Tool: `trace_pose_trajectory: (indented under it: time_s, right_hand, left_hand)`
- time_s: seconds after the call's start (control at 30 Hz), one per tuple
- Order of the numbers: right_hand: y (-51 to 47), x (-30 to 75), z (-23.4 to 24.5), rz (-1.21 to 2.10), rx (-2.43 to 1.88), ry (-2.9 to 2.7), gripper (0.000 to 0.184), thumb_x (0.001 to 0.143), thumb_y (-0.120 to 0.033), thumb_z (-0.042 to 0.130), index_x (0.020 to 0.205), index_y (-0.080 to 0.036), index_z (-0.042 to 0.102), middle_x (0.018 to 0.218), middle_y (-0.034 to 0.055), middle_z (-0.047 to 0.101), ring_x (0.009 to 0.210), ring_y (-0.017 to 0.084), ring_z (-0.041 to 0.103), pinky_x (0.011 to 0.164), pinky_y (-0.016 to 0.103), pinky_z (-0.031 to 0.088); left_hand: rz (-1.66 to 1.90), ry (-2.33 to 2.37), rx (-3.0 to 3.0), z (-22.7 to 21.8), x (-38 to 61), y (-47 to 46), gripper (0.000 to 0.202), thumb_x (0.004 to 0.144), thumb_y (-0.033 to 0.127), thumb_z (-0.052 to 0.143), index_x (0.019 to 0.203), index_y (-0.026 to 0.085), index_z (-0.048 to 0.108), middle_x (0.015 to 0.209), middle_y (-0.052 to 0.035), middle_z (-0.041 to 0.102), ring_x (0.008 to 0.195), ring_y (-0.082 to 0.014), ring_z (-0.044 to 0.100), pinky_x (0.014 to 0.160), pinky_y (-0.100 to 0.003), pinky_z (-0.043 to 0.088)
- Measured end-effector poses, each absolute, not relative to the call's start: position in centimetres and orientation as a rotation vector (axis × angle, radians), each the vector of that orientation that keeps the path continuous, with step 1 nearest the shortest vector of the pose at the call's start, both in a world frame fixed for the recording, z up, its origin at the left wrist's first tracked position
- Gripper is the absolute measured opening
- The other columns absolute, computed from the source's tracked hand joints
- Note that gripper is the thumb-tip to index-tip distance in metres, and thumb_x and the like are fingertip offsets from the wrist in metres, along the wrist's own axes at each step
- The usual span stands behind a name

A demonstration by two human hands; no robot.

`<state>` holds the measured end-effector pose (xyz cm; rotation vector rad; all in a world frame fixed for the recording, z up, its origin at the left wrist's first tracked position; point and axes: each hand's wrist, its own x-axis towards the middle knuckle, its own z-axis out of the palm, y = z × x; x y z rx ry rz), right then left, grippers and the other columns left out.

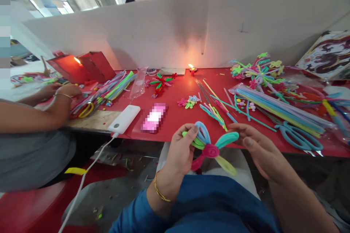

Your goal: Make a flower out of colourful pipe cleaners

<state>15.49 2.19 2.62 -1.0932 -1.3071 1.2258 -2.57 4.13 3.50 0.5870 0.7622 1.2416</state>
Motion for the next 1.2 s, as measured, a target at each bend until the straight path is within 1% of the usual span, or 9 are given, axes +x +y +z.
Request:
trace_pose_trajectory:
  time_s: [0.13, 0.27, 0.37, 0.43, 0.5, 0.7, 0.97, 1.1, 1.2]
  right_hand:
    - [2.1, 14.1, 2.6, 1.306, -1.160, -1.361, 0.020, 0.076, -0.038, 0.056, 0.083, -0.020, 0.059, 0.077, 0.0031, 0.064, 0.073, 0.017, 0.061, 0.065, 0.027, 0.050]
    - [2.0, 13.7, 2.8, 1.121, -1.301, -1.360, 0.018, 0.076, -0.035, 0.054, 0.070, -0.019, 0.058, 0.065, 0.0003, 0.059, 0.062, 0.015, 0.057, 0.059, 0.024, 0.048]
    - [2.0, 13.7, 2.9, 1.019, -1.415, -1.469, 0.018, 0.077, -0.035, 0.052, 0.069, -0.019, 0.056, 0.061, -0.0004, 0.055, 0.059, 0.014, 0.054, 0.056, 0.023, 0.045]
    - [1.9, 13.5, 3.0, 0.991, -1.486, -1.588, 0.020, 0.077, -0.035, 0.050, 0.069, -0.018, 0.056, 0.060, -0.0006, 0.054, 0.057, 0.013, 0.052, 0.053, 0.022, 0.044]
    - [1.8, 13.3, 3.1, 0.968, -1.532, -1.723, 0.022, 0.077, -0.037, 0.048, 0.067, -0.018, 0.054, 0.058, -0.0007, 0.053, 0.054, 0.013, 0.050, 0.049, 0.022, 0.042]
    - [1.6, 13.3, 3.1, 0.954, -1.512, -1.895, 0.023, 0.080, -0.036, 0.043, 0.069, -0.019, 0.053, 0.059, -0.0007, 0.052, 0.055, 0.013, 0.047, 0.050, 0.022, 0.039]
    - [1.4, 13.2, 3.4, 1.072, -1.514, -1.866, 0.021, 0.079, -0.037, 0.046, 0.069, -0.019, 0.052, 0.057, -0.0020, 0.047, 0.052, 0.011, 0.041, 0.047, 0.021, 0.034]
    - [1.3, 12.9, 3.6, 1.132, -1.464, -1.842, 0.020, 0.078, -0.035, 0.046, 0.072, -0.018, 0.054, 0.060, -0.0009, 0.050, 0.053, 0.012, 0.044, 0.049, 0.022, 0.037]
    - [1.4, 12.8, 3.8, 1.135, -1.456, -1.841, 0.019, 0.077, -0.033, 0.047, 0.068, -0.018, 0.053, 0.058, -0.0013, 0.050, 0.053, 0.011, 0.045, 0.049, 0.021, 0.037]
  left_hand:
    - [1.255, 0.730, 0.565, 3.3, -2.2, 4.1, 0.016, 0.068, 0.027, 0.065, 0.066, 0.016, 0.055, 0.060, 0.0041, 0.059, 0.055, -0.0064, 0.054, 0.056, -0.017, 0.042]
    - [1.304, 0.892, 0.752, 2.9, -2.2, 3.8, 0.015, 0.071, 0.030, 0.062, 0.079, 0.018, 0.057, 0.071, 0.0017, 0.060, 0.065, -0.0097, 0.056, 0.063, -0.022, 0.044]
    - [1.506, 1.130, 1.287, 3.1, -2.7, 3.5, 0.021, 0.071, 0.024, 0.063, 0.090, 0.020, 0.058, 0.094, -0.0028, 0.060, 0.092, -0.0161, 0.053, 0.083, -0.029, 0.040]
    - [1.466, 1.174, 1.742, 3.5, -3.0, 3.3, 0.019, 0.070, 0.022, 0.064, 0.088, 0.020, 0.061, 0.096, -0.0041, 0.061, 0.103, -0.0201, 0.048, 0.092, -0.034, 0.034]
    - [1.288, 1.137, 2.059, 3.9, -3.0, 3.2, 0.015, 0.072, 0.023, 0.062, 0.086, 0.020, 0.063, 0.091, -0.0042, 0.063, 0.106, -0.0223, 0.046, 0.094, -0.038, 0.031]
    - [0.876, 1.007, 2.160, 4.8, -3.2, 3.4, 0.017, 0.084, 0.022, 0.046, 0.087, 0.021, 0.062, 0.086, -0.0014, 0.065, 0.098, -0.0168, 0.051, 0.089, -0.033, 0.034]
    - [0.764, 1.043, 2.051, 5.2, -3.9, 3.6, 0.010, 0.078, 0.023, 0.054, 0.075, 0.018, 0.061, 0.076, -0.0001, 0.063, 0.074, -0.0125, 0.055, 0.076, -0.026, 0.038]
    - [0.767, 1.178, 1.970, 5.2, -3.6, 3.4, 0.012, 0.076, 0.020, 0.052, 0.068, 0.017, 0.061, 0.063, 0.0025, 0.062, 0.063, -0.0106, 0.053, 0.071, -0.025, 0.037]
    - [0.778, 1.221, 1.914, 5.1, -3.4, 3.3, 0.014, 0.076, 0.019, 0.050, 0.066, 0.017, 0.059, 0.061, 0.0029, 0.061, 0.059, -0.0098, 0.052, 0.067, -0.024, 0.037]
